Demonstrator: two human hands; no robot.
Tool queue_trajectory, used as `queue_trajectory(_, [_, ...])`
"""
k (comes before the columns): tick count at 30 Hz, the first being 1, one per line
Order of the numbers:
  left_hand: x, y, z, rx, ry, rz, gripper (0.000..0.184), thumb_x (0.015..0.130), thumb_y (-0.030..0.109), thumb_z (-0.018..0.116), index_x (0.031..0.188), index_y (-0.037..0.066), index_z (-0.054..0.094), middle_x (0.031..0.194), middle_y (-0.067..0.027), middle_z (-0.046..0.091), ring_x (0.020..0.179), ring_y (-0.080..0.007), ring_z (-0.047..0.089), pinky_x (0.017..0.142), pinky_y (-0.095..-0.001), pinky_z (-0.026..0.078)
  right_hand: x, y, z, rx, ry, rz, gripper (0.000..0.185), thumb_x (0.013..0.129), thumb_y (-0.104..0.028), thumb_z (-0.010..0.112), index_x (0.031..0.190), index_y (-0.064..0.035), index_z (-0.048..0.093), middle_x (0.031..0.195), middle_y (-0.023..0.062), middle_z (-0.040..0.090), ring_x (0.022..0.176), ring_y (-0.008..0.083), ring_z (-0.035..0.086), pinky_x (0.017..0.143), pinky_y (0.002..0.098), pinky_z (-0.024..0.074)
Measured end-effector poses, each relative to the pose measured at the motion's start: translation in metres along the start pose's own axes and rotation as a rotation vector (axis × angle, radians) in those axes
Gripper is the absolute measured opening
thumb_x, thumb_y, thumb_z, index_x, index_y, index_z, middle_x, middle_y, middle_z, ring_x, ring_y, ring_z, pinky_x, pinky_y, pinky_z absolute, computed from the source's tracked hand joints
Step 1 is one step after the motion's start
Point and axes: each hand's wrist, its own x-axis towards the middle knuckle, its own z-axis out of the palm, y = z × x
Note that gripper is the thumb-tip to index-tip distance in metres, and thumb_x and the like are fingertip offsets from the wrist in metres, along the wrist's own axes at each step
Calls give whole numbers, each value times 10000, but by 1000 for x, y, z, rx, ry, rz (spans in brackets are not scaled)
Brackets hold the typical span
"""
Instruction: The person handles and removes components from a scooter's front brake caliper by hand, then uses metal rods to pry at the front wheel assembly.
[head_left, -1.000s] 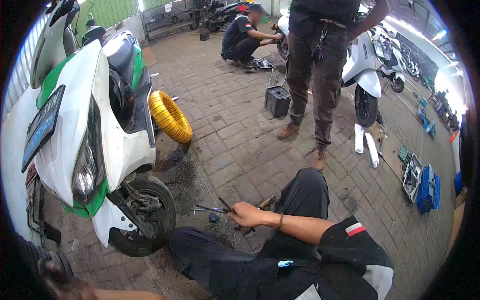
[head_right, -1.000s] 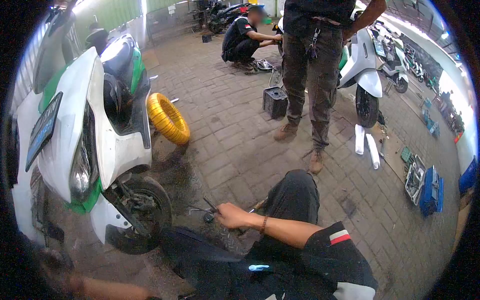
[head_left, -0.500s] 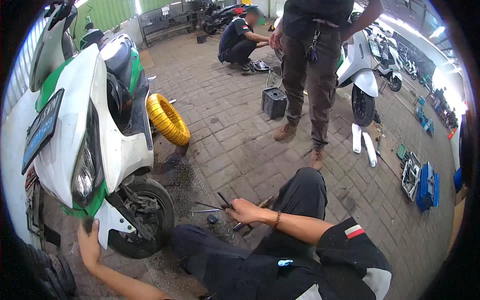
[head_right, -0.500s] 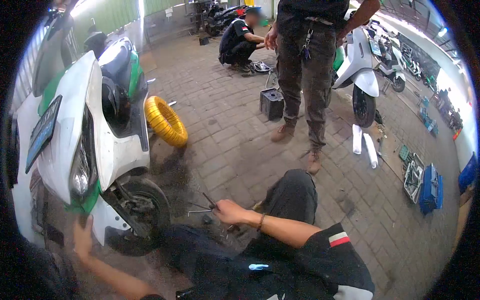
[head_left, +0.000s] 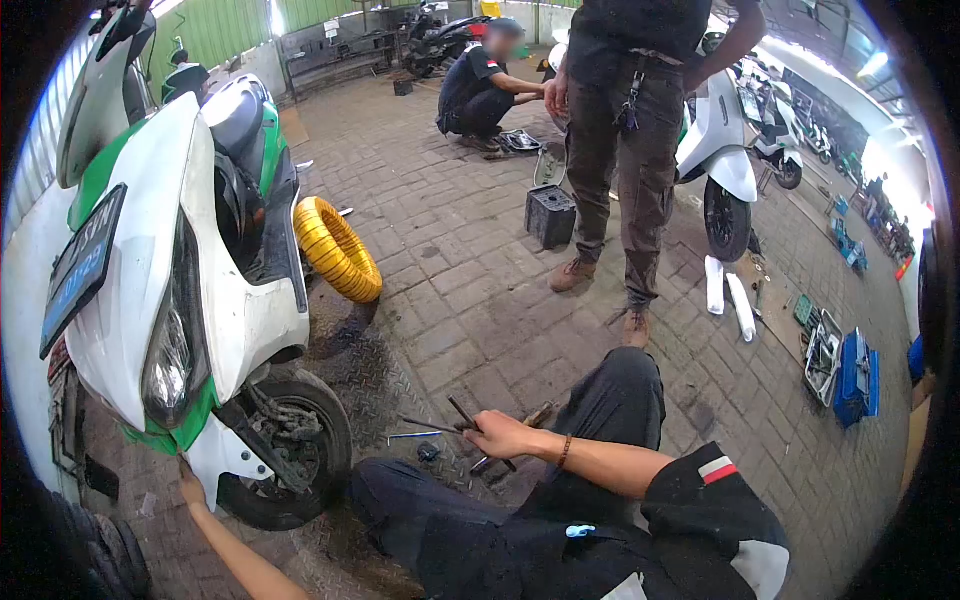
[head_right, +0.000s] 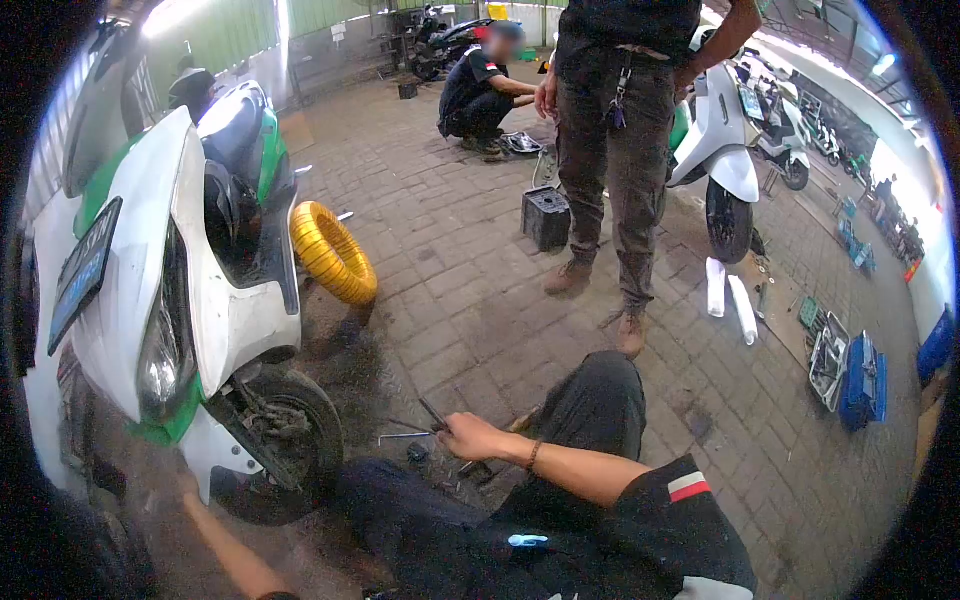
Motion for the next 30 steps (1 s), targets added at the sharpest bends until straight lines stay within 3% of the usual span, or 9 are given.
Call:
queue_trajectory(9, [10, 14, 11, -142, 33, 9, 583, 980, 413, 351, 1358, -27, 403, 1369, -181, 455, 1233, -261, 442, 1034, -326, 304, -2, 21, 9, -51, 27, -26, 308, 858, -222, 548, 788, 77, 573, 734, 299, 578, 757, 472, 578, 655, 520, 446])
queue_trajectory(18, [-7, 28, 9, -254, 61, 45, 571, 980, 406, 344, 1357, -18, 409, 1375, -176, 451, 1236, -261, 443, 1036, -325, 304, -12, 15, -1, -42, 51, -4, 334, 869, -234, 542, 793, 89, 574, 770, 311, 583, 798, 476, 579, 671, 523, 443])
queue_trajectory(21, [-22, 47, 6, -92, 46, -196, 569, 968, 410, 356, 1349, -7, 425, 1394, -161, 436, 1247, -242, 432, 1039, -313, 300, -15, 9, -1, -23, 52, -15, 338, 874, -236, 539, 805, 93, 580, 777, 316, 581, 800, 479, 576, 673, 522, 442])
queue_trajectory(22, [-14, 18, 21, -331, 100, 120, 606, 943, 462, 392, 1343, 9, 438, 1341, -191, 486, 1214, -257, 469, 1009, -336, 330, -15, 10, 3, -19, 44, -23, 338, 874, -236, 539, 805, 93, 580, 777, 316, 581, 800, 479, 576, 673, 522, 442])
queue_trajectory(25, [-121, 165, 3, 116, 188, -196, 678, 913, 540, 398, 1332, 9, 449, 1301, -211, 513, 1189, -306, 496, 986, -380, 350, -13, 14, 12, -57, 70, -49, 343, 883, -243, 537, 812, 90, 581, 760, 313, 579, 784, 481, 575, 665, 519, 438])
queue_trajectory(26, [-105, 112, 14, -51, 163, 90, 751, 890, 611, 364, 1300, -8, 476, 1274, -231, 522, 1169, -368, 502, 971, -443, 354, -13, 14, 14, -23, 46, -41, 346, 885, -245, 538, 809, 90, 577, 749, 309, 578, 774, 480, 574, 660, 518, 435])
queue_trajectory(27, [-126, 150, 13, 104, 191, -194, 816, 870, 662, 343, 1239, -45, 514, 1261, -252, 517, 1149, -423, 485, 971, -480, 346, -11, 13, 14, 10, 23, -34, 349, 886, -248, 539, 807, 90, 573, 738, 305, 577, 764, 479, 572, 654, 518, 431])
queue_trajectory(29, [-148, 174, 24, 251, 188, -305, 850, 849, 695, 355, 1212, -56, 522, 1241, -268, 517, 1126, -449, 483, 962, -501, 345, -11, 1, 9, 58, -16, 24, 361, 888, -257, 540, 798, 92, 566, 723, 304, 570, 753, 477, 572, 643, 513, 425])
queue_trajectory(30, [-170, 213, 30, 237, 225, -265, 868, 842, 705, 355, 1239, -54, 499, 1255, -269, 504, 1138, -450, 473, 973, -507, 337, -6, 0, 10, 32, -19, 31, 362, 889, -254, 539, 795, 94, 566, 726, 305, 571, 754, 474, 575, 645, 511, 426])
